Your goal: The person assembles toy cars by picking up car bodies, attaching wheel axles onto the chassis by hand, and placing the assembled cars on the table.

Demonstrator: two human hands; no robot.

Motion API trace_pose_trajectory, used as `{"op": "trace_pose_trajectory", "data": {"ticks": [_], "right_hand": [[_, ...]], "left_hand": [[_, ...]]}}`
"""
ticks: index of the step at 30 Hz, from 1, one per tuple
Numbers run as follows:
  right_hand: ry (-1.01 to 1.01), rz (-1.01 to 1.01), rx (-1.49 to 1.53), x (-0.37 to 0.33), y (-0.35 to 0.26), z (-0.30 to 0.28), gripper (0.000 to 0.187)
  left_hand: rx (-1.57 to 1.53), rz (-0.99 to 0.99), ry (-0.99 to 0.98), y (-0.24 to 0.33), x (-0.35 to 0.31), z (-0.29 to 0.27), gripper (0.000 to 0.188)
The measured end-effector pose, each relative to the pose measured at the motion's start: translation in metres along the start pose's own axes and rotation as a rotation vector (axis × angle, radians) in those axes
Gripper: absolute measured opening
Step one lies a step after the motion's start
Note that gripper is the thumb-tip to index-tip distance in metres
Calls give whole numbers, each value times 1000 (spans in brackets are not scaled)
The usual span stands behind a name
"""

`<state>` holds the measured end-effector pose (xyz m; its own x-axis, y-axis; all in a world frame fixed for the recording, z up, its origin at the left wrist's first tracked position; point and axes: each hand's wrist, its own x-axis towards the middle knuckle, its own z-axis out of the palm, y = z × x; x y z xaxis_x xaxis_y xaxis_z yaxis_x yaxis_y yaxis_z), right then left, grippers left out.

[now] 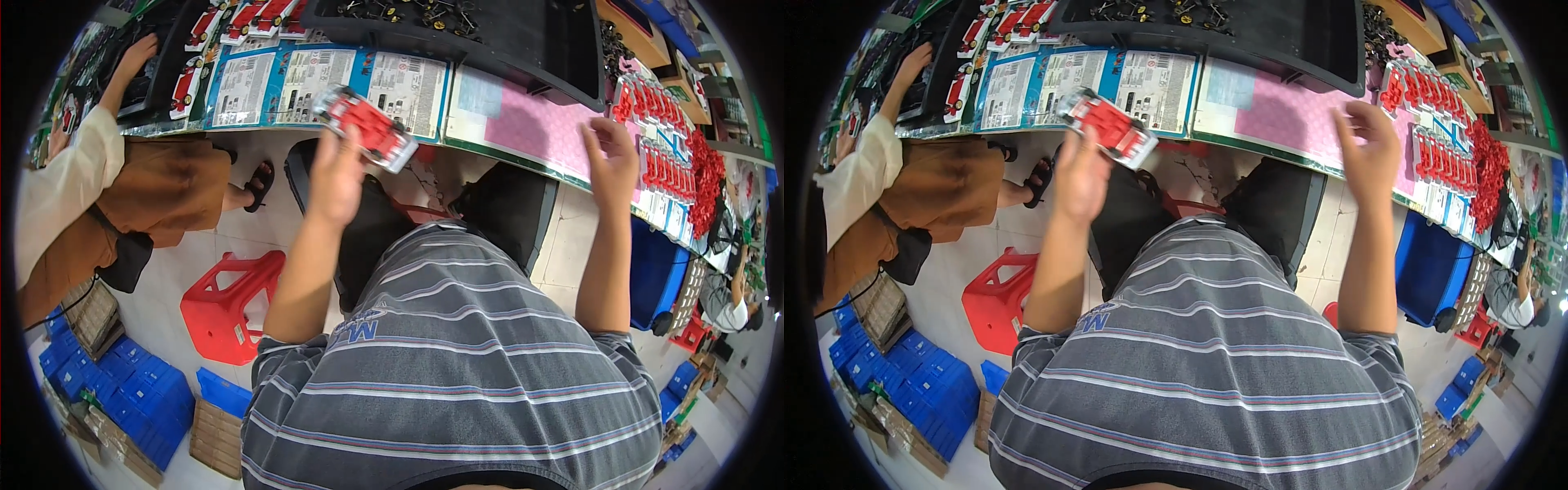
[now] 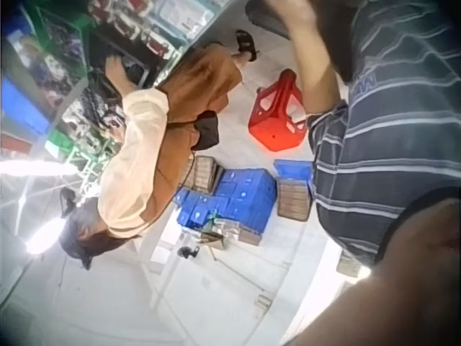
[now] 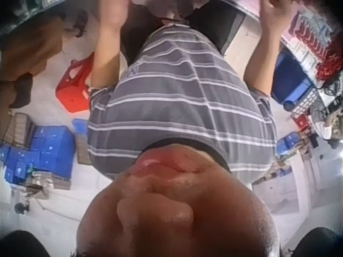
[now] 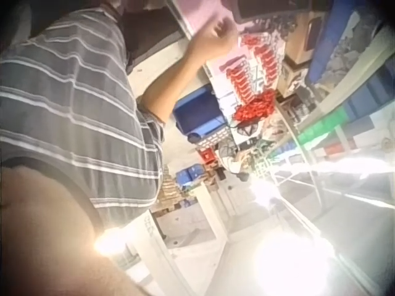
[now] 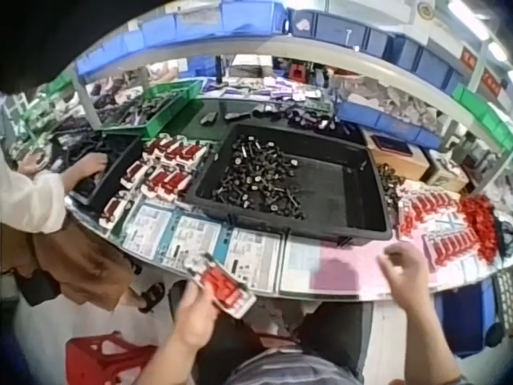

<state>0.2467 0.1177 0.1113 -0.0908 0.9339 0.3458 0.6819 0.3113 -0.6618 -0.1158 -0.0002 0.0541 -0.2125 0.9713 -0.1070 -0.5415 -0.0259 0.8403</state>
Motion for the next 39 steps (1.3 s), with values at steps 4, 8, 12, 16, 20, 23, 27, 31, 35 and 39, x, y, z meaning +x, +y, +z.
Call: {"op": "trace_pose_trajectory", "data": {"ticks": [4, 8, 12, 16, 20, 23, 27, 31, 35, 39], "right_hand": [[133, 95, -399, 24, 71, -27, 37], [73, 142, -556, 37, 122, -29, 50], [52, 222, -467, 35, 127, -12, 51], [36, 269, -511, 32, 125, -10, 50], [183, 164, -545, 33, 128, -9, 44], [183, 34, -569, 34, 136, -9, 40], [259, 58, -516, 38, 149, 1, 32], [282, 23, -547, 39, 148, -4, 20], [490, -62, -471, 25, 121, -15, 12], [618, -96, -386, -10, 49, -24, 8]], "left_hand": [[234, 61, 194, 44, 46, -74, 33], [515, -91, 450, 98, 95, -137, 27], [850, -117, 602, 124, 132, -193, 35], [1043, -48, 646, 133, 149, -215, 41], [1516, 110, 747, 133, 150, -218, 41], [1704, 214, 762, 133, 144, -215, 41], [1855, 494, 843, 122, 110, -175, 52], [1873, 638, 902, 92, 60, -109, 56], [1616, 726, 474, 22, 27, -44, 36], [863, 279, -97, -24, -9, 45, 18]]}}
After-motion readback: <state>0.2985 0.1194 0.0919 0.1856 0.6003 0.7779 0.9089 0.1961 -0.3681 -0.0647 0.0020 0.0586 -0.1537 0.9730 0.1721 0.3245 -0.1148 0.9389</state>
